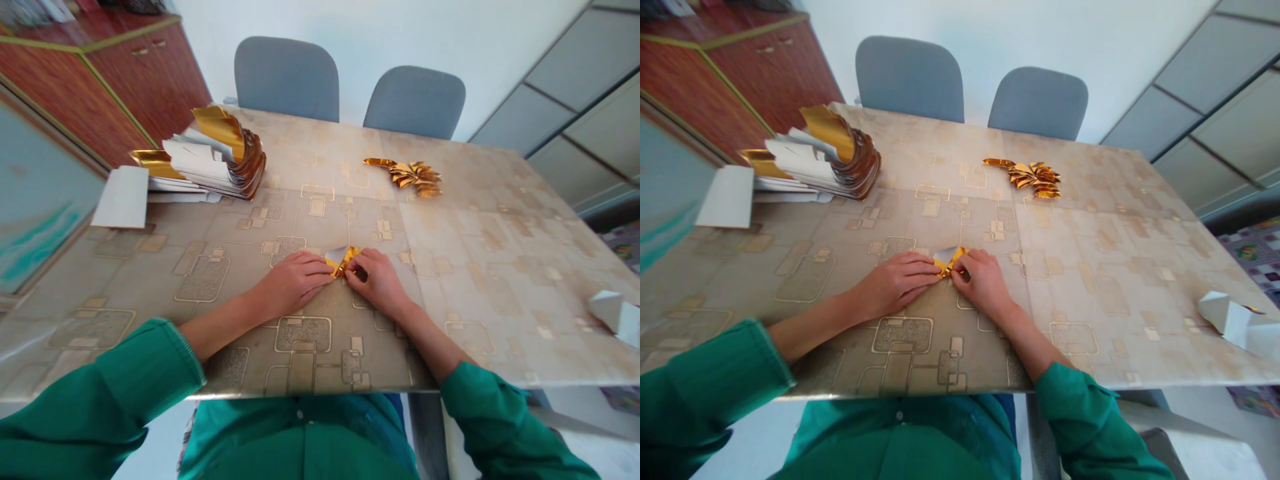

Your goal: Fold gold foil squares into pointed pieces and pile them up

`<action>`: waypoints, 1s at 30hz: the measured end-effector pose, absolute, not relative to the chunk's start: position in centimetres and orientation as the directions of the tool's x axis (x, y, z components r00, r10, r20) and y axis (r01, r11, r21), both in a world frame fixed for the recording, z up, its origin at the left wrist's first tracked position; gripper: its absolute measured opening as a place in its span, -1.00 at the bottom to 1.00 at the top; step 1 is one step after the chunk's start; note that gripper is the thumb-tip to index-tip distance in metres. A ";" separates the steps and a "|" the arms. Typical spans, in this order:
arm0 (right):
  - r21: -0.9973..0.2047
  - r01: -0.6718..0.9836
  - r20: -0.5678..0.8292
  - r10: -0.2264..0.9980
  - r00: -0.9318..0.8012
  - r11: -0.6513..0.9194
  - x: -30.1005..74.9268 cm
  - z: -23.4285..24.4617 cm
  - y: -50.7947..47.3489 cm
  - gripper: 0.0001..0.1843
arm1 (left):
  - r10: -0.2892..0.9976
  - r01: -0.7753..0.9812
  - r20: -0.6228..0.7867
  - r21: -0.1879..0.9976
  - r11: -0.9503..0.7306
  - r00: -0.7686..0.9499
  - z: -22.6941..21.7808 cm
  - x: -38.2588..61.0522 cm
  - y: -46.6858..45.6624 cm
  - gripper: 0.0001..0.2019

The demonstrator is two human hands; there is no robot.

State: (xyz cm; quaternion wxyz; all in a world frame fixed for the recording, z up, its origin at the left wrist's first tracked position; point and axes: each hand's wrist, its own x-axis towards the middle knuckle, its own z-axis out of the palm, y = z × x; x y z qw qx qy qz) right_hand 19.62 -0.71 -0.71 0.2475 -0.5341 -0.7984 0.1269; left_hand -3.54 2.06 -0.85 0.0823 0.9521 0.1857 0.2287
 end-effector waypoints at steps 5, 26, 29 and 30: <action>-0.436 0.825 0.226 0.931 -0.287 0.360 19.4 -0.5 -0.7 -0.86 | 0.495 0.396 0.351 0.319 -0.861 0.795 -0.4 -3.1 1.5 -0.78; -0.330 0.893 0.214 0.946 -0.243 0.304 18.5 -0.5 -1.2 -0.90 | 0.416 0.443 0.412 0.034 -0.896 0.811 -1.1 -2.5 0.9 -0.77; -0.327 0.898 0.206 0.949 -0.237 0.295 18.5 -0.6 -1.2 -0.90 | 0.415 0.447 0.403 0.017 -0.894 0.815 -1.0 -2.5 0.8 -0.77; -0.334 0.895 0.205 0.950 -0.236 0.295 18.6 -0.7 -1.1 -0.91 | 0.416 0.449 0.396 0.011 -0.894 0.818 -1.0 -2.5 0.8 -0.77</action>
